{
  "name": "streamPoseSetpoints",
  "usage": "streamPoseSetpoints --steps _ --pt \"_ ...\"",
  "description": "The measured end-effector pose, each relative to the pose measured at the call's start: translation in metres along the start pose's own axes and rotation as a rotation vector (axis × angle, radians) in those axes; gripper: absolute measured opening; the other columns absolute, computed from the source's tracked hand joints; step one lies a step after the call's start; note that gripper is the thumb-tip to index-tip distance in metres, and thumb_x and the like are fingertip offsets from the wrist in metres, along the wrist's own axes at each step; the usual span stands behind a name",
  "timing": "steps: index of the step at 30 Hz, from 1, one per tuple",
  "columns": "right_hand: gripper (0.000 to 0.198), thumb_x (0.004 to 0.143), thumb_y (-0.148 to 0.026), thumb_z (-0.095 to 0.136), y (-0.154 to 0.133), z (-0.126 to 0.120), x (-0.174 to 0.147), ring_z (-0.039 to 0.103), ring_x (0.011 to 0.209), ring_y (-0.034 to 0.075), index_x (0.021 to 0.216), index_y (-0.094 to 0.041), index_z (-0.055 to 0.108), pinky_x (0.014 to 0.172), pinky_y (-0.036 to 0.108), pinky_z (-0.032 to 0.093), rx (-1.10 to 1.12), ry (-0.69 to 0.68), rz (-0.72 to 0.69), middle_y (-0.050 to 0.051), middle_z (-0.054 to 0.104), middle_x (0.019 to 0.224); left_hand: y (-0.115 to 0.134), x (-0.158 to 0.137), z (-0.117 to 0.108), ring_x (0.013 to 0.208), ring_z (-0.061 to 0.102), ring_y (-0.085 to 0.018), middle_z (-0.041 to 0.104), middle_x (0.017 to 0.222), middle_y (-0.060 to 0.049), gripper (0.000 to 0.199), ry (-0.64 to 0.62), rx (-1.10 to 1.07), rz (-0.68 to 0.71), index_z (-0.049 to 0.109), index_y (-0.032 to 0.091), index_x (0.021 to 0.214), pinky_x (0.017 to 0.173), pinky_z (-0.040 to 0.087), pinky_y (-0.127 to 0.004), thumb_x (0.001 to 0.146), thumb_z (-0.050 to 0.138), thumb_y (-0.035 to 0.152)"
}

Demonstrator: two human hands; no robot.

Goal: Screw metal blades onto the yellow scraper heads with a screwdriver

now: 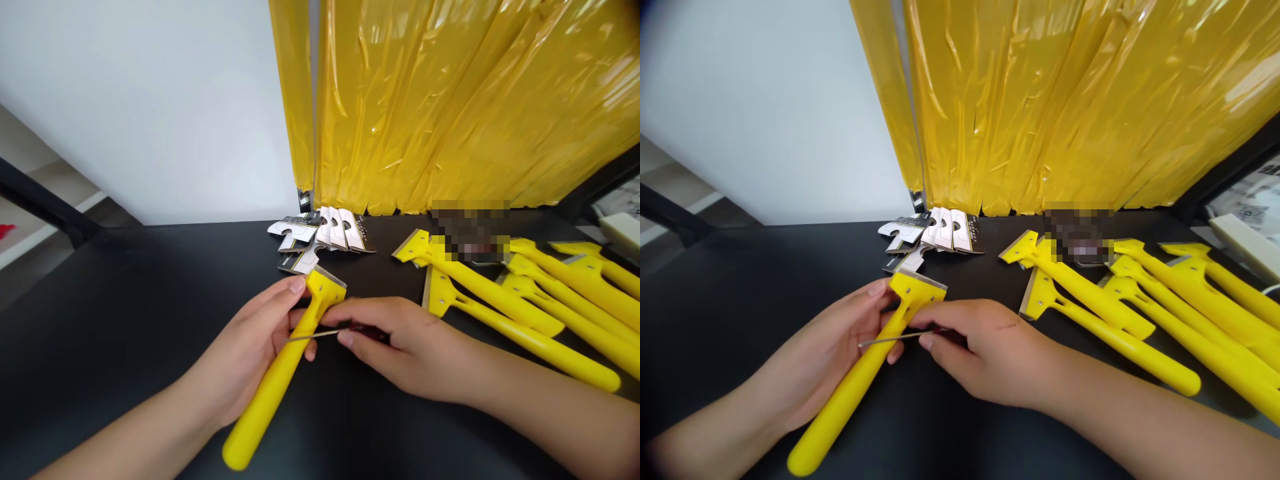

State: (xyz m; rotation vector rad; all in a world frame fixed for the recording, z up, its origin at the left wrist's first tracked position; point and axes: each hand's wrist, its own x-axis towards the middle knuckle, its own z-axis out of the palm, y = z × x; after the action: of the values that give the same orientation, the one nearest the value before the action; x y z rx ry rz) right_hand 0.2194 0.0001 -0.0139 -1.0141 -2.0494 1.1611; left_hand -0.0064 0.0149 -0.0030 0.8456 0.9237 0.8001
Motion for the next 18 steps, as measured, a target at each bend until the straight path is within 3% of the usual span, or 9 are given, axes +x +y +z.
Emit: streamPoseSetpoints --steps 3,5,10,15,18 --pt "0.022 0.106 -0.018 0.054 -0.005 -0.004 -0.006 0.054 0.071 0.01 0.125 -0.029 0.051 0.065 0.024 0.043 -0.018 0.104 0.073 -0.007 0.061 0.088 0.001 0.004 -0.007 0.069 0.062 -0.013 0.075 0.094 -0.008 0.031 0.042 0.066 -0.017 0.075 0.017 0.107 0.06 0.055 -0.019 0.097 0.076 0.046" --pt "0.017 0.107 -0.016 0.049 -0.006 -0.006 -0.008 0.049 0.07 0.01 0.118 -0.029 0.048 0.063 0.024 0.04 -0.016 0.169 0.085 -0.006 0.057 0.087 0.001 0.007 -0.011 0.063 0.059 -0.011 0.075 0.088 -0.007 0.031 0.078 0.081 -0.04 0.075 0.015 0.102 0.059 0.052 -0.018 0.094 0.079 0.046" --pt "0.008 0.108 -0.02 0.052 -0.003 -0.007 -0.004 0.055 0.079 0.011 0.11 -0.027 0.055 0.07 0.024 0.046 0.021 0.24 0.001 -0.004 0.059 0.091 0.001 0.011 -0.014 0.063 0.06 -0.014 0.073 0.082 -0.007 0.032 0.092 0.062 -0.041 0.074 0.015 0.107 0.057 0.052 -0.02 0.097 0.074 0.045" --pt "0.032 0.109 -0.016 0.043 -0.003 -0.013 0.0 0.06 0.086 0.011 0.116 -0.029 0.071 0.079 0.027 0.051 0.03 0.254 -0.112 0.0 0.062 0.102 0.001 0.011 -0.016 0.065 0.061 -0.016 0.073 0.083 -0.009 0.032 0.104 0.034 -0.064 0.073 0.014 0.115 0.058 0.053 -0.023 0.099 0.071 0.042" --pt "0.034 0.106 -0.015 0.044 -0.008 -0.029 -0.002 0.063 0.094 0.014 0.115 -0.029 0.073 0.086 0.031 0.051 -0.169 0.311 -0.079 0.003 0.061 0.111 0.001 0.011 -0.017 0.064 0.06 -0.016 0.072 0.082 -0.009 0.031 0.105 0.028 -0.073 0.073 0.013 0.113 0.057 0.053 -0.023 0.099 0.069 0.04"
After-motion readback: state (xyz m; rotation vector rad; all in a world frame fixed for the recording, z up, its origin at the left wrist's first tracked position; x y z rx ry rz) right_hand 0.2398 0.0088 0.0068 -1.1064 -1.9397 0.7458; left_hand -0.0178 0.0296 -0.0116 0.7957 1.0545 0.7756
